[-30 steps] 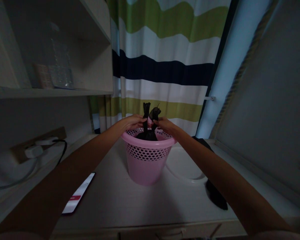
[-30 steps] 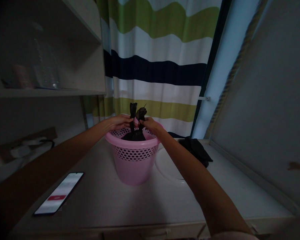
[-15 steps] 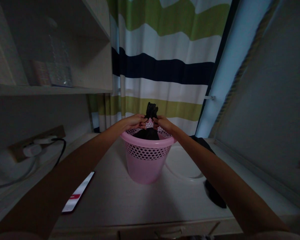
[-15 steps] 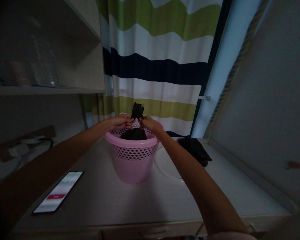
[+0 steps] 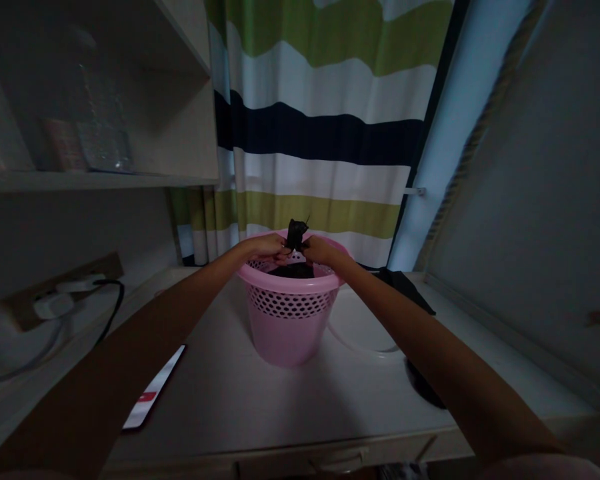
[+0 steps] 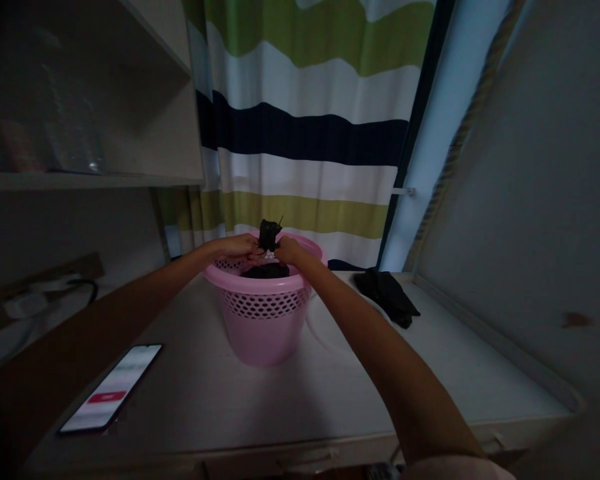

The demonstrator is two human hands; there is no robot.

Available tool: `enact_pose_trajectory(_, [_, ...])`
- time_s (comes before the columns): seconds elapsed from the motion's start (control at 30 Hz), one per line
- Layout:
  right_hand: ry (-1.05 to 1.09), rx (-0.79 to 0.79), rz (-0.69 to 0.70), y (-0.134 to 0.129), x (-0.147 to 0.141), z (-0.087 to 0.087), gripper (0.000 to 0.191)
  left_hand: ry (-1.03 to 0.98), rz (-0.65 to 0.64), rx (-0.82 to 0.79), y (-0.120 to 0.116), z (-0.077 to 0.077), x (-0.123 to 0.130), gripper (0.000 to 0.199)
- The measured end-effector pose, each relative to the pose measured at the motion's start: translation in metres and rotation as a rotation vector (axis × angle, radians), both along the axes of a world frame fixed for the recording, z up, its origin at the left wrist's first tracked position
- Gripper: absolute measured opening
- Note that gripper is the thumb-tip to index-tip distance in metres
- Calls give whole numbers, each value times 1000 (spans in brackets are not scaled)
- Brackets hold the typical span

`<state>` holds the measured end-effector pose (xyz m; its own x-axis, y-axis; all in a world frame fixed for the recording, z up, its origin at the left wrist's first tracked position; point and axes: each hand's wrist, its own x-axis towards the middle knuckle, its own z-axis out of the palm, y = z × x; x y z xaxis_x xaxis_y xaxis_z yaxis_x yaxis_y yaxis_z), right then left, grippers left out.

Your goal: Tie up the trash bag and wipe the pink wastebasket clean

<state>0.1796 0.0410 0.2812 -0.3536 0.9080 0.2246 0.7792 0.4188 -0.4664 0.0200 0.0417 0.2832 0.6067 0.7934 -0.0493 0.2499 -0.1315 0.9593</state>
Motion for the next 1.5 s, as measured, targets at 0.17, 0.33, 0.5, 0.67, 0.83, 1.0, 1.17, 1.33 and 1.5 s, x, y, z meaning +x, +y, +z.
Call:
enact_pose_trajectory(0.17, [38,-19,67,-9,-1,2,23,49,71,80,3,-4,-2,27])
enact_pose_trajectory(0.33, [140,13,128,-15,0,3,16,63,208,180,6,-6,-3,17])
enact_pose_trajectory(0.5, [203,25,120,-17,-2,4,14,94,333,250,8,-4,-6,11])
enact_pose_trajectory(0.67, [278,20,126,-21,-4,7,23,115,366,284,13,-4,-7,21])
enact_pose_trajectory(0.83, [465,-6,270,-25,-4,8,18,87,138,268,7,-2,-2,16])
enact_pose_trajectory(1.0, [490,15,304,-24,-1,9,18,76,-31,272,-1,1,3,18])
enact_pose_trajectory(1.17, [564,94,299,-16,0,7,15,57,-69,325,2,1,1,13])
enact_pose_trajectory(1.33, [508,217,206,-9,0,6,11,70,-13,372,3,1,-2,8])
enact_pose_trajectory(1.5, [206,73,354,-8,-2,0,35,20,48,380,2,1,-2,6])
